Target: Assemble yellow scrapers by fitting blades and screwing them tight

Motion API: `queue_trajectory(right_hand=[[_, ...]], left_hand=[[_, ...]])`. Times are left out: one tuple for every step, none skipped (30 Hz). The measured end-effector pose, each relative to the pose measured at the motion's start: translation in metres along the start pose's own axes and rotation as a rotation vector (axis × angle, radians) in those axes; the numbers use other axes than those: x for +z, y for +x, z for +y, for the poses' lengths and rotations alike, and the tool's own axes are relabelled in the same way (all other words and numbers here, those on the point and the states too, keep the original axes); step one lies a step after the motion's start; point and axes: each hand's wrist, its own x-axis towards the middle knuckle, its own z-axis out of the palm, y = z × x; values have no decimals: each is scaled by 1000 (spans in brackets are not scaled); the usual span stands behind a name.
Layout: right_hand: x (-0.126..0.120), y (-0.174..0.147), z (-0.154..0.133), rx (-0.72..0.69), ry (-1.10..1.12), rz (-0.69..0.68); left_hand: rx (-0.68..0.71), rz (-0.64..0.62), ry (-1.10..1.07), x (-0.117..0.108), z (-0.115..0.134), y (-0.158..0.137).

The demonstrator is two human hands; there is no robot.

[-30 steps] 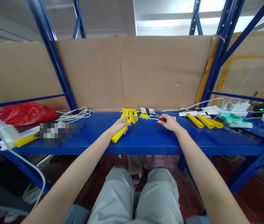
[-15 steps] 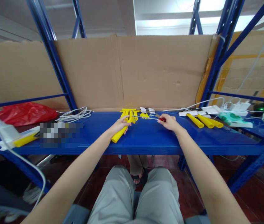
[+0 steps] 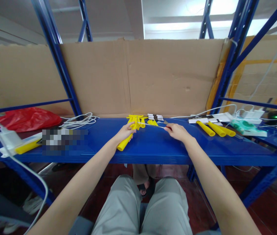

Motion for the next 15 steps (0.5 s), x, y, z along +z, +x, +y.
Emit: queue_trajectory(right_hand=[[0,-1,-1,-6,8,8],[1,-1,-2,-7,16,16],[1,-2,-3,-2,23,23],[2,-2,-3,6,27,28],[3,-2,-4,12,26,32],[3,-2,-3,15,21,36],[3,-3,-3,12,13,41],[3,-3,-3,1,3,46],[3,-3,-3,-11,-9,53],[2,-3,-3,-21,-23,59],[2,-3,-4,-30,-37,61],[1,-4,-4,-37,-50,58],[0,-4,-5,-42,-62,51],[-1,-5,-5,-44,-74,45],[-1,-6,-6,-44,-85,41]], left_hand=[[-3,5,18,0,1,-1],[-6,9,32,0,1,-1],[-11,14,44,-1,2,-2],[-15,17,54,-1,2,-2],[-19,19,61,-1,3,-3],[-23,21,66,0,3,-3],[-25,23,70,0,3,-3],[-26,24,70,0,3,-2],[-25,26,69,0,2,-2],[-22,27,66,-1,2,-1],[-18,30,63,-1,1,-1],[-13,32,59,-1,1,0],[-8,33,56,-1,0,0],[-5,32,54,-1,-1,1],[-4,30,53,-2,-2,1]])
